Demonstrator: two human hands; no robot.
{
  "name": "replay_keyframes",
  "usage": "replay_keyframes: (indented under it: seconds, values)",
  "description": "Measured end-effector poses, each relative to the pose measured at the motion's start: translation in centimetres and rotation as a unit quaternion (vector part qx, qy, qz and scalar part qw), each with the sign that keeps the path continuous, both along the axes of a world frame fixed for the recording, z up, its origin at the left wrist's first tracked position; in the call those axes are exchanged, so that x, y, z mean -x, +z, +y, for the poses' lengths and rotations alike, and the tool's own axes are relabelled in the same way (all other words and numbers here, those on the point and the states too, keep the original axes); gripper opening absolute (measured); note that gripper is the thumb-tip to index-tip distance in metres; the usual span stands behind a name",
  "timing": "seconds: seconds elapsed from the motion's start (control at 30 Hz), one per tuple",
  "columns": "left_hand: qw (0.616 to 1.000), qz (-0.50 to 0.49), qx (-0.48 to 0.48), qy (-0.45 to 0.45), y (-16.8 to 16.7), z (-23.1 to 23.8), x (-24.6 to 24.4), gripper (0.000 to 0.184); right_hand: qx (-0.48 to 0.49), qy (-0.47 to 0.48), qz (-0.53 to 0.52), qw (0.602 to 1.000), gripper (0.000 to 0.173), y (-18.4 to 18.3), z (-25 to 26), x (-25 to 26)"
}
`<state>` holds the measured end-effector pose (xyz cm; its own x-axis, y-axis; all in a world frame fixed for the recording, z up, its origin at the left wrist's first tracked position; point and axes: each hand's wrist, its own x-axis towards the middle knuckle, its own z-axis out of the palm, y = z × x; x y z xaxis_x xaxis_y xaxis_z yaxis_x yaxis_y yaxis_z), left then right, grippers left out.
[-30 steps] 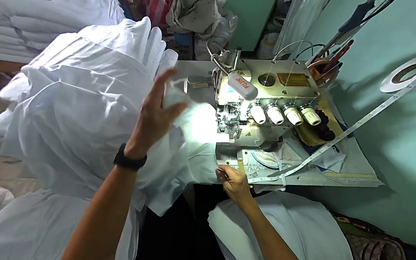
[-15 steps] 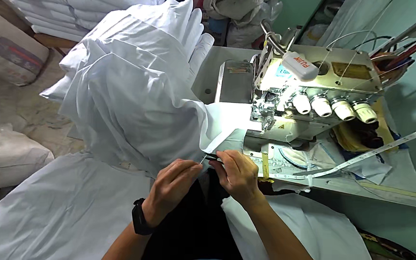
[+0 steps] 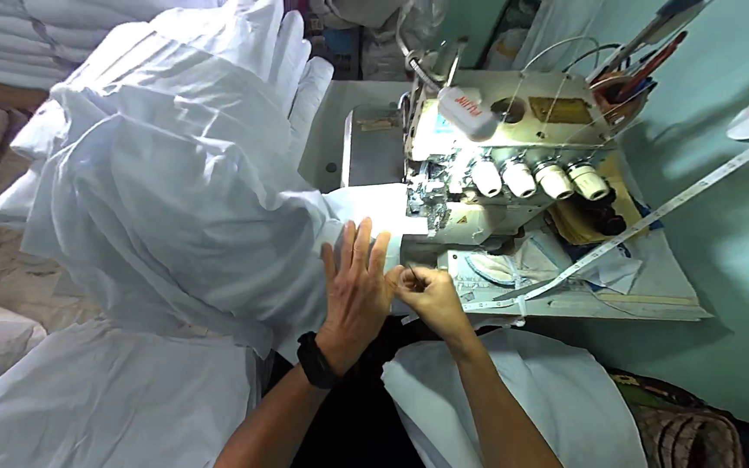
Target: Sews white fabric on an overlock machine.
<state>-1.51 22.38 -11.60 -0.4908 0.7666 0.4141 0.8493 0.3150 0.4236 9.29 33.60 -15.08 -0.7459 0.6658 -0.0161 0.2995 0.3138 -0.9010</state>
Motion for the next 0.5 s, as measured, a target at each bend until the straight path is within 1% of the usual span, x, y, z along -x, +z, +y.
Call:
replay_keyframes:
  seconds: [0.03,0.1,0.17,0.23,0.27,0.3,0.33,0.37,0.4,0.43,0.47,0.5]
  values:
    - [1.0,-0.009,0.022,-0.013,0.5,1.1,1.4,0.048,0.083,0.004,0.028,0.996,0.01,0.7,0.4,0.0]
    - [0.995,-0.054,0.069,-0.057,2.1,3.0,4.8,0.051,0.231,-0.012,0.085,0.969,0.012,2.2,1.3,-0.1]
    - [0.988,-0.085,0.085,-0.097,3.5,5.4,8.4,0.05,0.307,-0.063,0.13,0.941,0.013,2.5,2.0,0.3]
    - [0.992,-0.067,0.03,-0.101,3.6,8.0,11.2,0.038,0.326,-0.173,0.195,0.909,0.013,1.9,2.0,1.2]
    - [0.995,-0.044,-0.004,-0.084,3.5,8.9,11.9,0.031,0.298,-0.228,0.223,0.9,0.012,1.5,1.8,1.5]
    - [0.997,-0.013,-0.035,-0.067,3.5,9.4,12.3,0.027,0.247,-0.266,0.246,0.899,0.011,1.0,1.6,1.6]
    - [0.997,0.021,-0.058,-0.056,3.5,9.5,12.5,0.025,0.186,-0.285,0.267,0.902,0.009,0.5,1.2,1.4]
    - [0.994,0.05,-0.076,-0.056,3.4,9.1,12.3,0.022,0.125,-0.281,0.289,0.906,0.009,-0.1,0.9,0.9]
    - [0.99,0.066,-0.09,-0.081,3.4,8.3,11.8,0.019,0.072,-0.254,0.311,0.913,0.012,-0.7,0.6,0.3]
    - [0.983,0.07,-0.104,-0.133,3.4,7.0,11.0,0.016,0.031,-0.214,0.327,0.92,0.016,-1.0,0.3,-0.4]
    - [0.971,0.065,-0.116,-0.197,3.3,5.7,9.9,0.016,-0.003,-0.172,0.337,0.926,0.018,-1.3,0.0,-1.0]
    - [0.96,0.063,-0.113,-0.249,2.9,4.5,8.7,0.022,-0.027,-0.14,0.346,0.927,0.018,-1.6,-0.1,-1.2]
